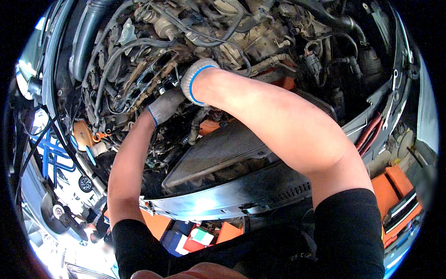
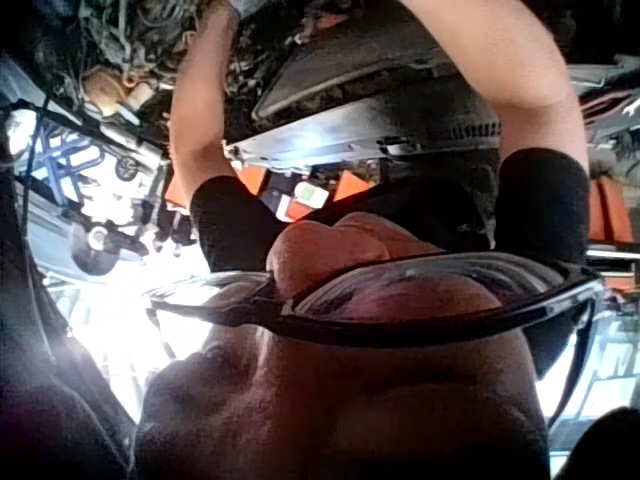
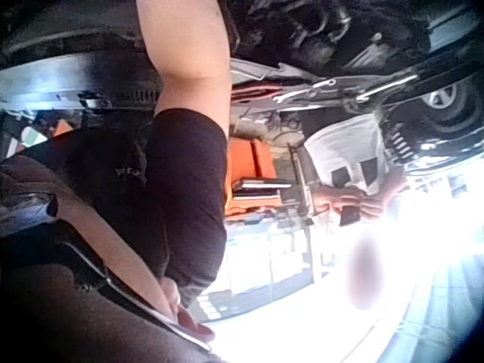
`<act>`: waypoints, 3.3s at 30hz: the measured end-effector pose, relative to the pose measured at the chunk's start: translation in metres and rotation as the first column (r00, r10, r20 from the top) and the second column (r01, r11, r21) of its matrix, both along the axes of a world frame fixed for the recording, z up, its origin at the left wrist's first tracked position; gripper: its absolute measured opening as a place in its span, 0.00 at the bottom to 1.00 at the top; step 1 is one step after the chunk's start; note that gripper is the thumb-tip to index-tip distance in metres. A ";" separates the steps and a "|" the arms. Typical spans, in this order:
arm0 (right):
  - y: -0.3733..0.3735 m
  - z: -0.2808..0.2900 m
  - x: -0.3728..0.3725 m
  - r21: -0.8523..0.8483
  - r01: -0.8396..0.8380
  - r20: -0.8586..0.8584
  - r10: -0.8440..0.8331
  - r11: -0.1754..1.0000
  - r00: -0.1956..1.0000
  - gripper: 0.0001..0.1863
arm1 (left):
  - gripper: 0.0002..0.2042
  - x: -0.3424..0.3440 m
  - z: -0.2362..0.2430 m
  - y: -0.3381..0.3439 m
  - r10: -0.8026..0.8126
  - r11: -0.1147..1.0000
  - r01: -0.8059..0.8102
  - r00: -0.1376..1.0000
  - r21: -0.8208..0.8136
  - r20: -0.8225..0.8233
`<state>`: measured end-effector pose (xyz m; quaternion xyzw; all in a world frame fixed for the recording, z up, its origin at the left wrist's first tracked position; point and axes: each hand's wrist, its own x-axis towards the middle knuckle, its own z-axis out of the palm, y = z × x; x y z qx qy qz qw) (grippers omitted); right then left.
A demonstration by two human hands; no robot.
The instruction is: The person works on a car engine with the hood open, manipulating hoses and electrical connectors. They apply a substance from a tube to a connector and reattach it, then use a wrench to tighten a bolt on the engine.
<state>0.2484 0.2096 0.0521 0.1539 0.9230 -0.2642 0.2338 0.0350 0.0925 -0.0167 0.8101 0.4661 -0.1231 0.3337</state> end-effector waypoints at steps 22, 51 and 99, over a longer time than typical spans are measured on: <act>0.005 0.003 0.001 -0.049 0.061 0.000 -0.061 0.997 0.998 0.16 | 0.16 0.043 0.042 0.052 -0.184 0.961 0.087 0.911 -0.263 -0.370; 0.005 -0.004 0.003 -0.040 0.051 0.057 -0.048 0.998 0.997 0.16 | 0.21 0.052 0.045 -0.035 0.936 0.349 -0.768 0.318 -0.538 0.152; -0.345 0.208 0.006 -0.410 -0.218 -0.570 -0.062 0.886 0.820 0.14 | 0.22 0.309 0.257 -0.498 0.138 -0.639 -0.526 -0.796 -0.561 0.590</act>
